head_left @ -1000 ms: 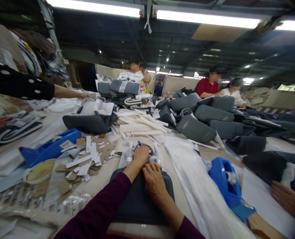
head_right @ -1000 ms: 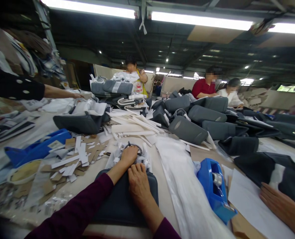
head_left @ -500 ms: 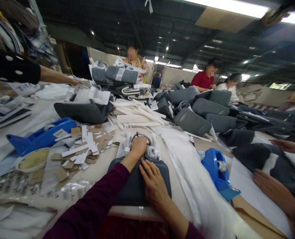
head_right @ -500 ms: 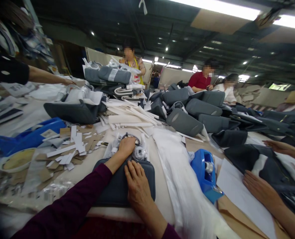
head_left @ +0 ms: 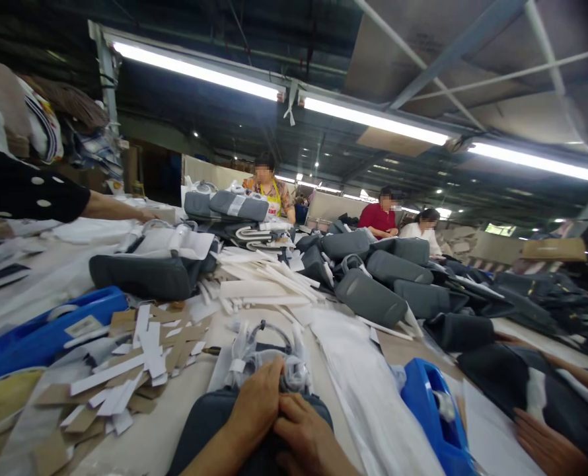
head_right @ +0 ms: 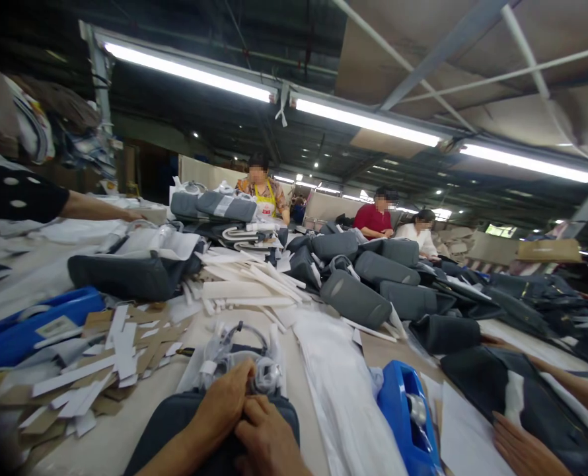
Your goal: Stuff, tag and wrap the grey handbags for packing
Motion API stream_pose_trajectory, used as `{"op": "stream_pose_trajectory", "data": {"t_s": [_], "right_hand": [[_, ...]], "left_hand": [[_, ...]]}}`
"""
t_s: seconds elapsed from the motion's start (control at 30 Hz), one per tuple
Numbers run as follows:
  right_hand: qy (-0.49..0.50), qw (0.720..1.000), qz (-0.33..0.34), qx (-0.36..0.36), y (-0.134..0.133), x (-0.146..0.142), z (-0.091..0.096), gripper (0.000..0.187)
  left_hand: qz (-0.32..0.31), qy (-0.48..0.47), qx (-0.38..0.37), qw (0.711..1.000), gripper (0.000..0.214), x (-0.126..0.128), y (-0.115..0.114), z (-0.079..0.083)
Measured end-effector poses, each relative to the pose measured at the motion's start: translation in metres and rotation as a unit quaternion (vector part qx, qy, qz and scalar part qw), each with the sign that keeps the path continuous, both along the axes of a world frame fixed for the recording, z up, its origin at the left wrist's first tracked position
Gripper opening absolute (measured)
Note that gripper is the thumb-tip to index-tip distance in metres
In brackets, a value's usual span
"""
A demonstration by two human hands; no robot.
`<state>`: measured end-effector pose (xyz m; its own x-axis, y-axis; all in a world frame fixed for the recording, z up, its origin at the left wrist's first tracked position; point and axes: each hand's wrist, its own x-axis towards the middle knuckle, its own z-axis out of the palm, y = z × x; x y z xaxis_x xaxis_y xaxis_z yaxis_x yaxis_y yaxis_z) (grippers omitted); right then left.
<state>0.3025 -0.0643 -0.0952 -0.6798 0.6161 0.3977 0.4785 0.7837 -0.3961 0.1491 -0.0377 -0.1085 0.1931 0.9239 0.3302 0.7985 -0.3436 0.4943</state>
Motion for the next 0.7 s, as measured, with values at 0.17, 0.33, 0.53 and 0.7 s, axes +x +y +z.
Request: {"op": "stream_pose_trajectory", "data": {"t_s": [0.17, 0.33, 0.53, 0.7], "right_hand": [[0.103, 0.969, -0.104, -0.2, 0.079, 0.011, 0.078, 0.021], [0.095, 0.974, -0.193, -0.066, 0.159, -0.027, 0.096, 0.021], [-0.086, 0.983, -0.16, -0.002, 0.185, -0.115, 0.081, 0.024], [-0.256, 0.96, -0.108, 0.02, 0.196, -0.192, 0.069, 0.024]], "left_hand": [[-0.003, 0.093, -0.001, 0.996, 0.048, 0.003, 0.006, -0.013], [-0.014, 0.163, -0.049, 0.985, 0.058, 0.004, -0.001, 0.001], [-0.056, 0.169, -0.058, 0.982, 0.068, 0.005, -0.002, 0.006], [-0.064, 0.155, -0.047, 0.985, 0.07, 0.005, 0.002, 0.0]]}}
